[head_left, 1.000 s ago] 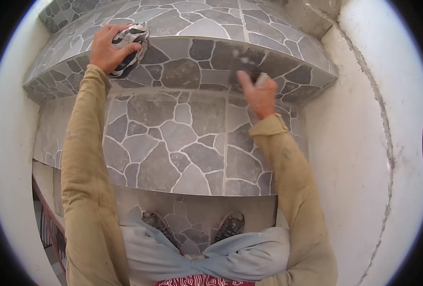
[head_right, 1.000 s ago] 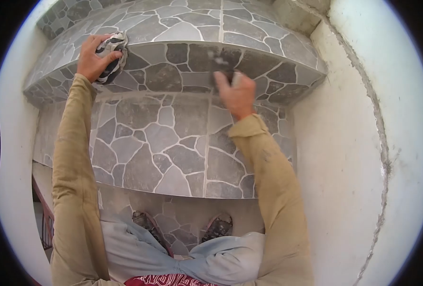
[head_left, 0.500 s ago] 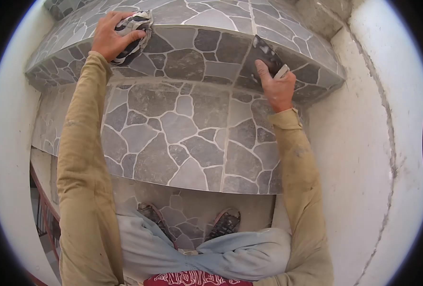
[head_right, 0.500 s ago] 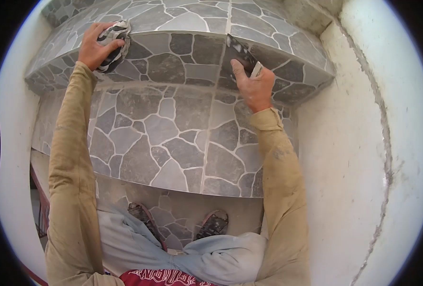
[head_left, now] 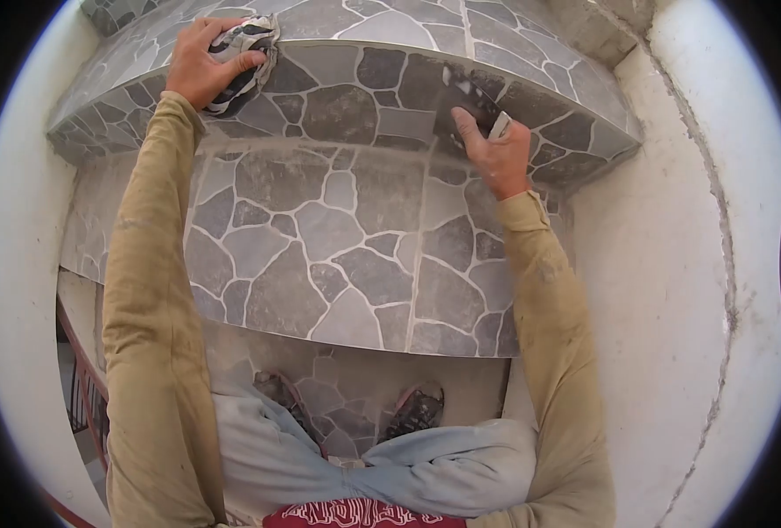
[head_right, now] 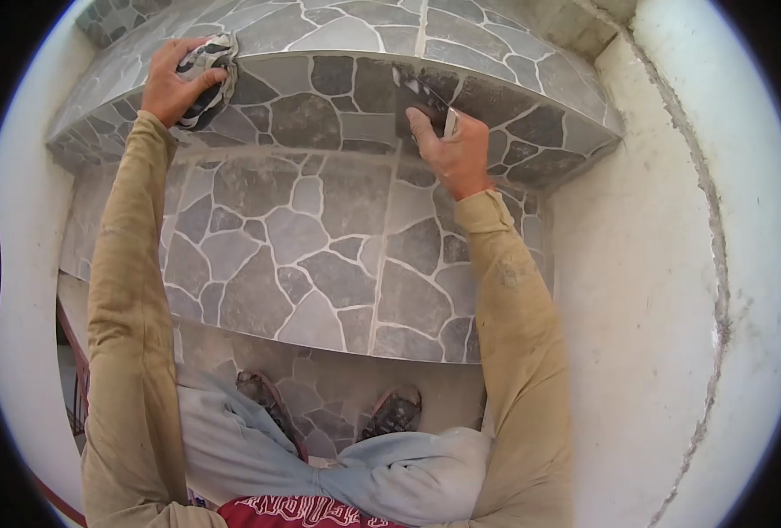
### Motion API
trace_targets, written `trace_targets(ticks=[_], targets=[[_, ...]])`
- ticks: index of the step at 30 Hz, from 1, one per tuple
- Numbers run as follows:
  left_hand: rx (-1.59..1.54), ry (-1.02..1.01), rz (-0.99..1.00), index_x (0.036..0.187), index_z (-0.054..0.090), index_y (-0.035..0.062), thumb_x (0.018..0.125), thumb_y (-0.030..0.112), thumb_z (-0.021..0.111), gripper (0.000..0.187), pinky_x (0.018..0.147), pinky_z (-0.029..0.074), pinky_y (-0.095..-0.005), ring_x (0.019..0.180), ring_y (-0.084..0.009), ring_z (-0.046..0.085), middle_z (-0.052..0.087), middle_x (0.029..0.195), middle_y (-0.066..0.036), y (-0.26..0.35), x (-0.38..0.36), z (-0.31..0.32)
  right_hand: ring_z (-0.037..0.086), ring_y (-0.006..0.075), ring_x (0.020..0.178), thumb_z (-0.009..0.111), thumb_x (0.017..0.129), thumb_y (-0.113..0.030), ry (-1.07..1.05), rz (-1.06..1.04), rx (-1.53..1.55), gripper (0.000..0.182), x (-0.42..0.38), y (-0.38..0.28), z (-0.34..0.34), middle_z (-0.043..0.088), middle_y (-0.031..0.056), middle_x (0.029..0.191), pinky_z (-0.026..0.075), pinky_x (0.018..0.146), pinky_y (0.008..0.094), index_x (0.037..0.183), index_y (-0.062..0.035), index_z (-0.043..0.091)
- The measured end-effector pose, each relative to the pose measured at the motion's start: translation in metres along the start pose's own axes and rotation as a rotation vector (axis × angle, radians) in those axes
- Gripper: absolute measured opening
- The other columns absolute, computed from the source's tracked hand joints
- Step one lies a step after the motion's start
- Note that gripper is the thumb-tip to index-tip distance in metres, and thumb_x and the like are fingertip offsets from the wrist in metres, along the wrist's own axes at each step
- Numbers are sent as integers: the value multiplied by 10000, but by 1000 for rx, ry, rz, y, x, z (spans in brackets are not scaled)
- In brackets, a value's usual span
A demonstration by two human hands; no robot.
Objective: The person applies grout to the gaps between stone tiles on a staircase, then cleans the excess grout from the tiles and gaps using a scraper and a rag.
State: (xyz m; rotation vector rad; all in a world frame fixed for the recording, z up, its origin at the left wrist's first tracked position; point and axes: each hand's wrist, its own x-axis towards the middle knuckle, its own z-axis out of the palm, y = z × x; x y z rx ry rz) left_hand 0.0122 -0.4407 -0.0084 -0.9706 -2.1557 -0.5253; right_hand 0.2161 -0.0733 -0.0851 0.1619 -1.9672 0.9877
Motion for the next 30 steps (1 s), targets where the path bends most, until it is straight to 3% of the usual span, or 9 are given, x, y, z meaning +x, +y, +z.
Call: trace_targets(ticks=[3,7,11,13,16,20,26,28,30], targets=[[-2,-6,11,1196,698,120,773,468,828,564,986,427,-393,1108,-293,584,651,1118,-72,-1,-1,0,441,111,489,819,853,-289,126,243,-87,427,-1,0,-10,577,64,542,399,461,348,630,7,609],[0,-24,17,1189,699,117,770,462,831,558,987,427,-388,1108,-287,590,653,1122,-70,2,-1,-4,527,94,512,803,866,-291,-134,131,-154,391,0,2,1,634,66,574,434,488,325,668,11,652],[-24,-14,46,1189,698,113,775,457,827,554,993,425,-389,1105,-285,596,656,1121,-68,2,1,-2,612,90,586,802,869,-246,-109,161,-218,296,-17,2,-1,701,64,662,479,550,286,772,19,713],[-22,-29,11,1191,696,108,784,449,823,546,996,425,-388,1103,-286,599,658,1122,-74,-1,0,-2,652,100,652,798,870,-199,118,211,49,231,-13,-1,-11,736,77,742,510,619,274,887,25,745],[-14,-18,21,1193,695,102,781,465,827,564,995,433,-383,1110,-289,601,658,1132,-85,-1,-1,-2,672,109,695,785,876,-162,37,178,-52,204,-22,2,0,759,81,814,523,664,266,956,24,755],[-33,-48,-198,1098,713,76,621,371,889,588,937,493,-411,1070,-333,607,645,1062,-153,20,1,-10,670,105,714,781,880,-187,82,245,-97,222,-28,9,-21,757,67,805,523,690,272,955,19,754],[-76,-52,-194,1106,714,80,639,379,880,579,926,499,-420,1037,-334,621,653,1056,-151,18,2,-9,669,104,713,802,853,-224,-145,247,-142,279,-29,19,10,765,68,826,531,699,284,1006,4,759],[-47,-46,-204,1108,717,87,640,382,882,578,926,497,-415,1039,-331,620,655,1056,-153,22,2,-8,660,104,692,793,861,-218,-83,139,-100,261,-29,9,9,759,88,808,531,689,287,985,9,758],[-43,-24,-135,1110,719,89,640,384,880,578,928,494,-415,1050,-337,615,656,1058,-156,18,1,-9,645,120,654,795,859,-225,82,310,6,251,-31,-5,0,736,117,760,519,661,296,924,12,744]])
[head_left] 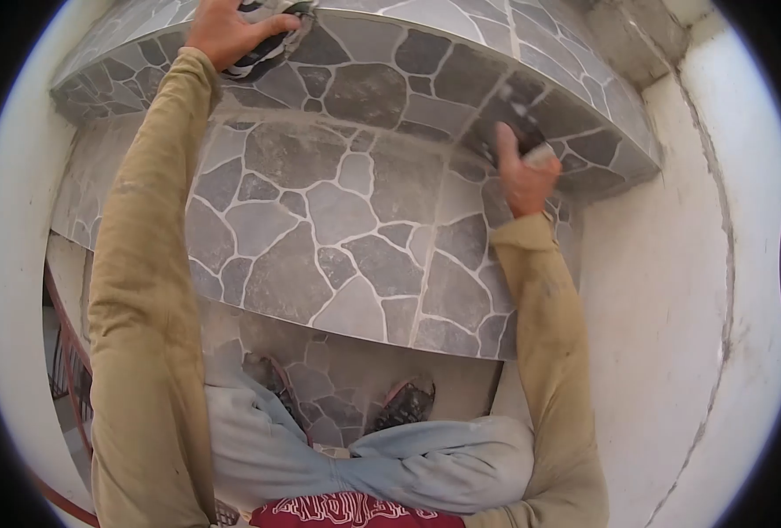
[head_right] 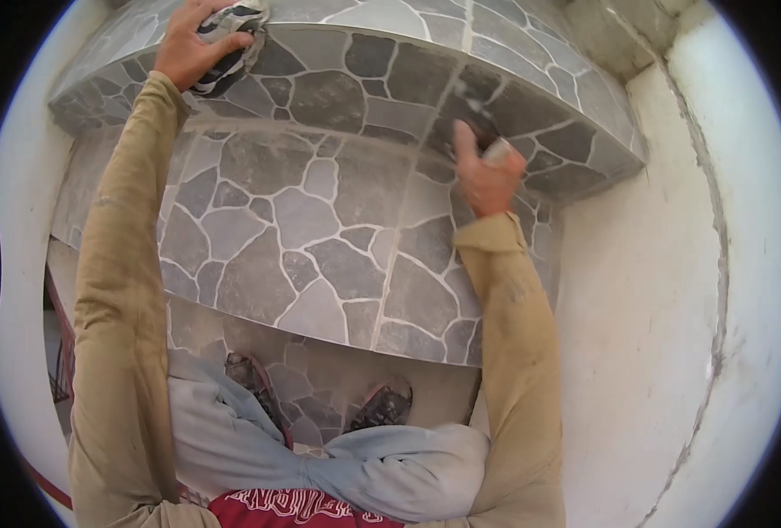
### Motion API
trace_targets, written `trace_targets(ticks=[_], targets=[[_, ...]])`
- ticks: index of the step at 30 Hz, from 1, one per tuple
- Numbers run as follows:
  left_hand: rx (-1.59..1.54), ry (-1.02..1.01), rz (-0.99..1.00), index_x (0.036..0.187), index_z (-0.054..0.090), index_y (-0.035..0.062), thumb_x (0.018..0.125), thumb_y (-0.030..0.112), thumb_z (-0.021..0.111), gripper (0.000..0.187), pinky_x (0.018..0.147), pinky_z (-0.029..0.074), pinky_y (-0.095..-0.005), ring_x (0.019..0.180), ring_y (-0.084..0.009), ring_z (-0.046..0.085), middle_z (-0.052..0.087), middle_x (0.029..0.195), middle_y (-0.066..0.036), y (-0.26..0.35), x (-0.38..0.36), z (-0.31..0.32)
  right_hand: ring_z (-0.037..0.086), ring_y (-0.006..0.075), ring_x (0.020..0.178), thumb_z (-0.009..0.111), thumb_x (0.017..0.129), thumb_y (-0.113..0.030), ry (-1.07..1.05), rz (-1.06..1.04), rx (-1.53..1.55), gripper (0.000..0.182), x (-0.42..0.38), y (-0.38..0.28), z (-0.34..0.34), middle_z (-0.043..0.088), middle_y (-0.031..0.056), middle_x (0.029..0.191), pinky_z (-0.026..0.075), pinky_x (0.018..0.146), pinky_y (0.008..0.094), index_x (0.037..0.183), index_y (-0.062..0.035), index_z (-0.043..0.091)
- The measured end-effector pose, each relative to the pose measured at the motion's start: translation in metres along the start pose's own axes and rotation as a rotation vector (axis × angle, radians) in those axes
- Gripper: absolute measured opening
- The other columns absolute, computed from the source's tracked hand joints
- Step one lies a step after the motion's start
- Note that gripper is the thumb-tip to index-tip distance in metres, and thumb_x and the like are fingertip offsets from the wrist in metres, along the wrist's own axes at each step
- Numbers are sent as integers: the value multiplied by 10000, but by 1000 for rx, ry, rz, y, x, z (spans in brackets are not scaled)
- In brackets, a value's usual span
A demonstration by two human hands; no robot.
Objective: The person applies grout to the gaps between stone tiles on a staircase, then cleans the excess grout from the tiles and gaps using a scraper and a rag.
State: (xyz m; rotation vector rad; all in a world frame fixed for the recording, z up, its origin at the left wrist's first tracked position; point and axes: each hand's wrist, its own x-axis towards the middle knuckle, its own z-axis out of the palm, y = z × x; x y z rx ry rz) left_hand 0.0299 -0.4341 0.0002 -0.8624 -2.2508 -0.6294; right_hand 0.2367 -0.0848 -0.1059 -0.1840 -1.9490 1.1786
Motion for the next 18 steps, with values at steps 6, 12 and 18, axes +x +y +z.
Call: trace_targets(ticks=[6,12,18], targets=[[-2,-11,-30,1127,723,99,647,378,884,578,945,480,-415,1057,-338,605,655,1074,-151,2,1,3,683,112,709,779,874,-209,-210,-149,-136,242,8,7,28,762,86,814,541,698,292,957,18,755],[-24,-35,-50,1126,723,93,662,424,867,588,959,471,-434,1067,-353,599,653,1084,-165,-4,-6,2,652,96,645,780,880,-257,-70,-59,65,256,0,7,23,741,78,748,507,618,294,875,-2,751],[-13,-20,-49,1138,725,112,662,436,869,594,961,469,-436,1074,-363,596,652,1092,-168,-4,-1,1,616,209,569,796,846,-291,-223,-339,-230,329,-12,24,48,667,164,694,485,573,351,823,25,705]])
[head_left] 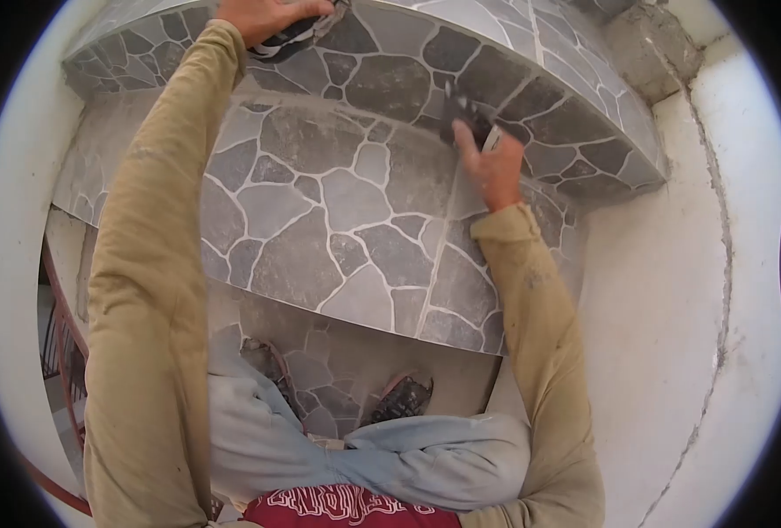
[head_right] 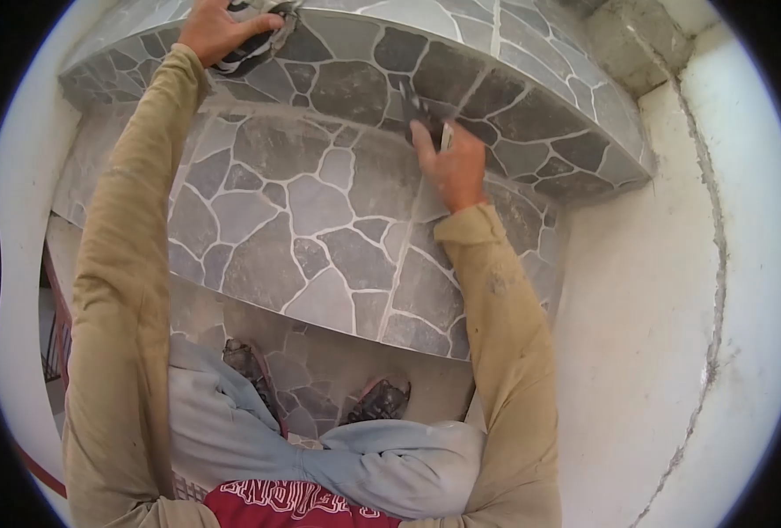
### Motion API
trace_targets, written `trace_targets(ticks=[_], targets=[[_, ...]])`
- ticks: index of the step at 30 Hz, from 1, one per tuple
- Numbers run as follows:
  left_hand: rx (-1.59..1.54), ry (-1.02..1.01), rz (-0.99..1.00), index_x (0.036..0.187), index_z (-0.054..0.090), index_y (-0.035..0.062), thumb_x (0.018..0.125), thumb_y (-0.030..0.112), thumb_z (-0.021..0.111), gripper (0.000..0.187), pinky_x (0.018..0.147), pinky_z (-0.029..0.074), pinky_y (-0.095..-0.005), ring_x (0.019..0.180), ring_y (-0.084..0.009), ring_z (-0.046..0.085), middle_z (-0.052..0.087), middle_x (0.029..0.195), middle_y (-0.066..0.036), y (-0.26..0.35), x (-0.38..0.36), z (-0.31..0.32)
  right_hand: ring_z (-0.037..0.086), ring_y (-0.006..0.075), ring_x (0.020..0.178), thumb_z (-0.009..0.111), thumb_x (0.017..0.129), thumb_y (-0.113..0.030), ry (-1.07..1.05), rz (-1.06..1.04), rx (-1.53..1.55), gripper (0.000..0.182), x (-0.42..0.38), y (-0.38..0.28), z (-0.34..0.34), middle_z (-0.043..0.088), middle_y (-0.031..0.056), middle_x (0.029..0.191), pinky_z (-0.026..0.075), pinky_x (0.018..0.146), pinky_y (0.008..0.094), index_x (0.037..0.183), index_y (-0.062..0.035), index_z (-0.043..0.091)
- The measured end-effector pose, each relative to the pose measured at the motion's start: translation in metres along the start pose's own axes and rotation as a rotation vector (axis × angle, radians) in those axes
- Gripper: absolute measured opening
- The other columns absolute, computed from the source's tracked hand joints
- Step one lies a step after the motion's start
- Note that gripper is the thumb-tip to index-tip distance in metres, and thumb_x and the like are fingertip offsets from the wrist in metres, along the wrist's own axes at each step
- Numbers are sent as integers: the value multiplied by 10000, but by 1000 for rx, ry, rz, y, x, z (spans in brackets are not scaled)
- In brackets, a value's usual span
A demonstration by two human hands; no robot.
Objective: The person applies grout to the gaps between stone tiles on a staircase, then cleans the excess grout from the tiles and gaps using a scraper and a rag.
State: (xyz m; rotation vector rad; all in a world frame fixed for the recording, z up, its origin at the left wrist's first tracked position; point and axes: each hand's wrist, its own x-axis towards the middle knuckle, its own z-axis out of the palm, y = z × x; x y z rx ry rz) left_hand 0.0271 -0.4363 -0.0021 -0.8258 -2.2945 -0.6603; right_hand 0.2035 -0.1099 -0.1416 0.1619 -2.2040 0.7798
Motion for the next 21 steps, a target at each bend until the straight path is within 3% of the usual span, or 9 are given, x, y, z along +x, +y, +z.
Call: trace_targets(ticks=[1,4,7,8,10,11,13,18,21], targets=[[25,-9,-19,1140,721,113,663,426,871,590,964,470,-433,1078,-356,598,653,1094,-163,3,0,-2,627,248,581,795,836,-274,-32,43,-8,307,-11,3,4,682,158,719,487,582,376,835,20,704],[7,-18,-31,1145,717,116,661,415,874,590,966,473,-430,1086,-348,600,655,1096,-158,1,-1,-4,679,260,649,778,852,-272,-184,209,204,297,-32,4,-4,692,177,753,504,620,385,876,16,711],[-97,-12,42,1144,713,116,655,408,877,592,969,477,-426,1089,-345,603,654,1097,-157,0,1,-3,710,241,734,764,865,-260,-304,366,157,285,-40,14,-20,724,177,816,522,677,358,935,14,725],[-105,-8,52,1144,713,116,655,408,877,592,969,477,-426,1089,-345,603,654,1097,-157,2,3,-2,710,241,734,764,865,-260,-294,366,149,285,-37,18,-27,724,177,816,522,677,358,935,14,725],[-29,1,-20,1134,712,113,652,394,880,583,970,480,-424,1092,-344,604,653,1096,-157,2,0,-1,690,184,743,779,859,-247,35,367,201,282,-34,21,-38,746,150,844,523,700,327,945,17,733],[-28,-2,-20,1134,712,113,652,394,880,583,970,480,-424,1092,-344,604,653,1096,-157,2,-1,-1,690,184,743,779,859,-247,35,369,202,282,-31,20,-40,746,150,844,523,700,327,945,17,733],[-38,-23,-51,1140,711,114,644,385,884,591,973,481,-422,1089,-343,606,652,1101,-156,3,0,-1,650,139,797,800,855,-191,-1,385,215,260,-22,16,-46,745,51,913,518,746,301,961,35,727],[-29,-10,19,1145,711,112,644,379,886,594,963,484,-423,1080,-346,605,649,1092,-156,0,1,1,685,154,788,822,834,-212,-38,413,204,285,-24,19,-38,759,62,911,535,742,314,960,30,740],[5,-10,-7,1141,712,100,650,368,883,585,958,485,-418,1072,-343,609,648,1085,-158,-2,2,-1,715,208,728,833,809,-263,40,359,101,324,-28,33,-46,759,143,832,537,690,333,922,26,740]])
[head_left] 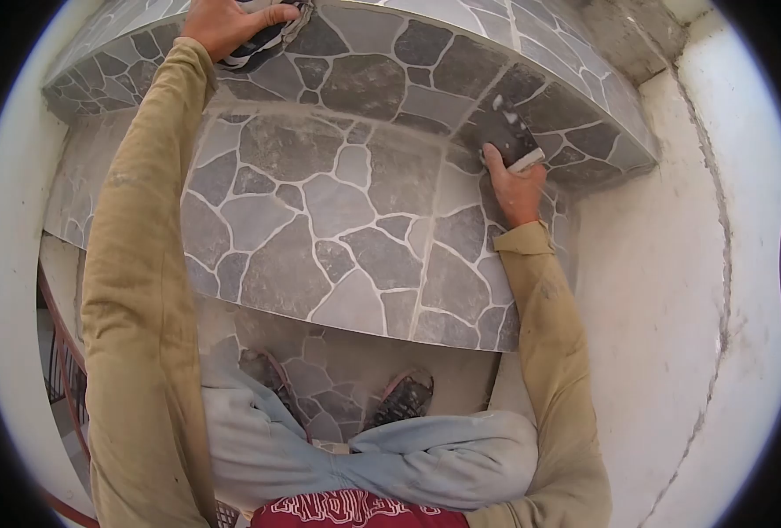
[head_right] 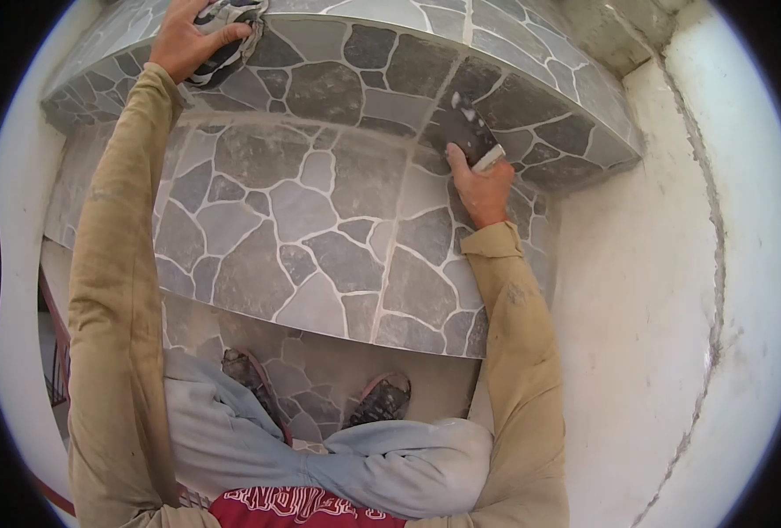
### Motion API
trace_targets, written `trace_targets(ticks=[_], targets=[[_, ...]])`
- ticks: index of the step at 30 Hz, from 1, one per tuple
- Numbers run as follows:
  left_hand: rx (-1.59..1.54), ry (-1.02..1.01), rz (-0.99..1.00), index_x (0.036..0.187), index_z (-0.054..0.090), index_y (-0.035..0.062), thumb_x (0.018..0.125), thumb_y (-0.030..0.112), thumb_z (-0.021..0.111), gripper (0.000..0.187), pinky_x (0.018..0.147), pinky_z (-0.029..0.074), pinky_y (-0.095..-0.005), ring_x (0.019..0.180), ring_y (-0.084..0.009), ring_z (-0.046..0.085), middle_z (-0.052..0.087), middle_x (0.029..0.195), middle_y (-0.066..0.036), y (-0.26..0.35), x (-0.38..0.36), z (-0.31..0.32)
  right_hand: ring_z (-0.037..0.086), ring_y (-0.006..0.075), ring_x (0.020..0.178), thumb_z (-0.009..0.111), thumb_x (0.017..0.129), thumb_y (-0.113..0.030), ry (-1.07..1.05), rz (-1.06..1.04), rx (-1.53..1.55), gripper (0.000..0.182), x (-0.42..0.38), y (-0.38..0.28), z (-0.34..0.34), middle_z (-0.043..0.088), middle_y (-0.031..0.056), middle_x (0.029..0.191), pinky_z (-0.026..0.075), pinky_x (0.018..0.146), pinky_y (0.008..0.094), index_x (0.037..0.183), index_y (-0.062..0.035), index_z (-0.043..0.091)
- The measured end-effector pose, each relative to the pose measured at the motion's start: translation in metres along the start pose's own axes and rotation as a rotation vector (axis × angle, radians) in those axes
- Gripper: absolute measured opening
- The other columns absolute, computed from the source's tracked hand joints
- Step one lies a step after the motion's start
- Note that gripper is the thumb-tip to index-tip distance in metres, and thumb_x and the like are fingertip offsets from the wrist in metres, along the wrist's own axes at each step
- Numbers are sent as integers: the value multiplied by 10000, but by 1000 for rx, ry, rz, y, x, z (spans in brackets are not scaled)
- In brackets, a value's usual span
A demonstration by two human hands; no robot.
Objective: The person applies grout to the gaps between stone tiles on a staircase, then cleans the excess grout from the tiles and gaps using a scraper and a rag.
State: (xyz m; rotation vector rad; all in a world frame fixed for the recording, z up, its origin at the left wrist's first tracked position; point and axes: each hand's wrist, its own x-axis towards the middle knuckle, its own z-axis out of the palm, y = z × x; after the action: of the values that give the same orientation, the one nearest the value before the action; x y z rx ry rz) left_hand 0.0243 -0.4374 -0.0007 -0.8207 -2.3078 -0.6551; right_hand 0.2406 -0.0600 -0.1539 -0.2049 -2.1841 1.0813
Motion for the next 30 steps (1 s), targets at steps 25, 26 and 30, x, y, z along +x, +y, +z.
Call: trace_targets(ticks=[25,26,30], targets=[[6,-23,196,1202,683,89,790,438,838,562,967,449,-367,1089,-281,605,655,1112,-95,-22,5,8,681,315,623,800,838,-263,-69,-7,-47,284,6,-14,8,712,187,731,536,621,349,920,3,745],[32,1,185,1190,687,85,782,434,841,559,961,445,-367,1093,-281,599,653,1105,-97,-20,4,9,664,343,613,787,847,-298,-7,-3,84,307,10,-19,4,684,208,706,532,612,371,877,2,728],[38,1,182,1160,703,96,741,460,851,575,935,469,-393,1068,-300,600,649,1098,-106,-15,5,6,642,375,609,729,884,-378,-215,-6,-152,377,9,-37,6,651,199,681,526,600,436,804,-12,687]])
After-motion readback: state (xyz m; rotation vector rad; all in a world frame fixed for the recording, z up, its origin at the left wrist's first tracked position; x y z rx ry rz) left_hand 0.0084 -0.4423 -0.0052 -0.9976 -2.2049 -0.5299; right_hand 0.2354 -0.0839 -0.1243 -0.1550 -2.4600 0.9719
